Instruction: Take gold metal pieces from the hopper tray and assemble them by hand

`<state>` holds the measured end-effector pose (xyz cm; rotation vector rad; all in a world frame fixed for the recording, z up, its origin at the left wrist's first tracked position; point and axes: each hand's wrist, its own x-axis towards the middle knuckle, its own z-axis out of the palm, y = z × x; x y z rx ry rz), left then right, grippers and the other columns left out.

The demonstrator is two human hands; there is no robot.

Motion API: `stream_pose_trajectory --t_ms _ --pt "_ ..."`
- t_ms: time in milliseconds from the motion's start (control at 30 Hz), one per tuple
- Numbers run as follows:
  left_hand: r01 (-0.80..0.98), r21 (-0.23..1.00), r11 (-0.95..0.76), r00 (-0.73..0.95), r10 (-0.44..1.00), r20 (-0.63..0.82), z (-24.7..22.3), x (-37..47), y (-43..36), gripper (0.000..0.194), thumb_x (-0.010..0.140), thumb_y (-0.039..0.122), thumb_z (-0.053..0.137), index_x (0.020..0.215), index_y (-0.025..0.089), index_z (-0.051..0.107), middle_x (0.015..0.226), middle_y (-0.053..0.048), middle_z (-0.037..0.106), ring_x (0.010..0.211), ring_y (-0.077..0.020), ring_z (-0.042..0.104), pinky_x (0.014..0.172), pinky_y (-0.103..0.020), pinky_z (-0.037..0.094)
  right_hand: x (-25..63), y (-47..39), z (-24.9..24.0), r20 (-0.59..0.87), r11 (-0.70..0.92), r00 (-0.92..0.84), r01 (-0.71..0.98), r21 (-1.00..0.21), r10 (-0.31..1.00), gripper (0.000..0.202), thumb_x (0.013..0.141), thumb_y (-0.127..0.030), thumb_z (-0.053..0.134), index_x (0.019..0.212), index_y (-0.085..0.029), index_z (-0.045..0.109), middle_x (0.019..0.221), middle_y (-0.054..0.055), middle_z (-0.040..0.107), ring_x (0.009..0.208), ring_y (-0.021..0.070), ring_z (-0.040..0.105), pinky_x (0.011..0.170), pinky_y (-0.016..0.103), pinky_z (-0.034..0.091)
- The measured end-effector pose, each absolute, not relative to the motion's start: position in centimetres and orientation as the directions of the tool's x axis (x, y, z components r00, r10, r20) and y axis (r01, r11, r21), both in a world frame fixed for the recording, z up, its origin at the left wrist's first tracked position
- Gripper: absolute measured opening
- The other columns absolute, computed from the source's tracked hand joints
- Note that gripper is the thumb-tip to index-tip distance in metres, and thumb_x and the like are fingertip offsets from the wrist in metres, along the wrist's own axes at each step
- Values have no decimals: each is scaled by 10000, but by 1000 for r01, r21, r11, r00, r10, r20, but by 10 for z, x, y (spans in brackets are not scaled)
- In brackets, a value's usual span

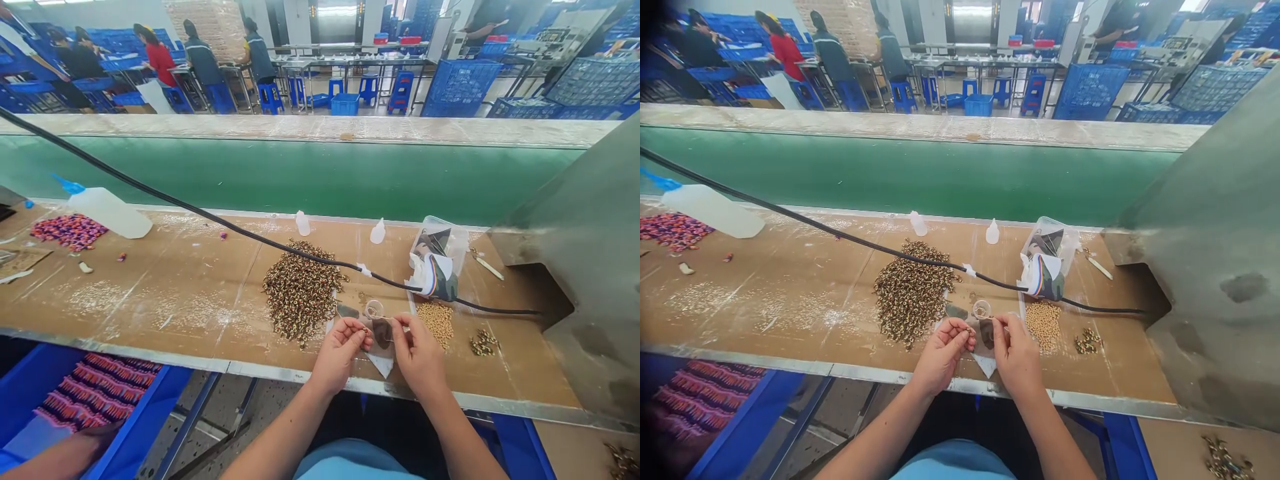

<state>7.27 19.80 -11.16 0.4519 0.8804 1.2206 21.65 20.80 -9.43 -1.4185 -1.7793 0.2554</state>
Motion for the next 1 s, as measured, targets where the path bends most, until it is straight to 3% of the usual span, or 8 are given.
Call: stream_pose_trajectory --t_ms 133,233,1000 --pt "-587 749 306 72 942 -328 -114 72 197 372 601 340 797 777 123 552 740 -34 614 635 -103 568 631 -226 439 223 199 -90 409 253 96 652 -714 907 306 925 -410 417 842 -156 565 740 31 619 484 97 517 496 220 410" --pt "-587 751 303 71 943 -325 -113 73 197 369 606 339 793 771 123 544 751 -36 615 636 -104 569 632 -227 439 224 193 -89 389 263 80 612 -746 918 261 917 -374 445 820 -157 553 648 6 584 467 94 503 490 212 403" --pt "-578 762 291 67 948 -311 -117 73 196 359 619 345 787 780 127 552 736 -20 603 648 -102 576 645 -225 447 215 191 -81 478 395 -44 632 -666 877 179 912 -262 458 797 -159 549 620 -20 522 452 71 457 461 188 356"
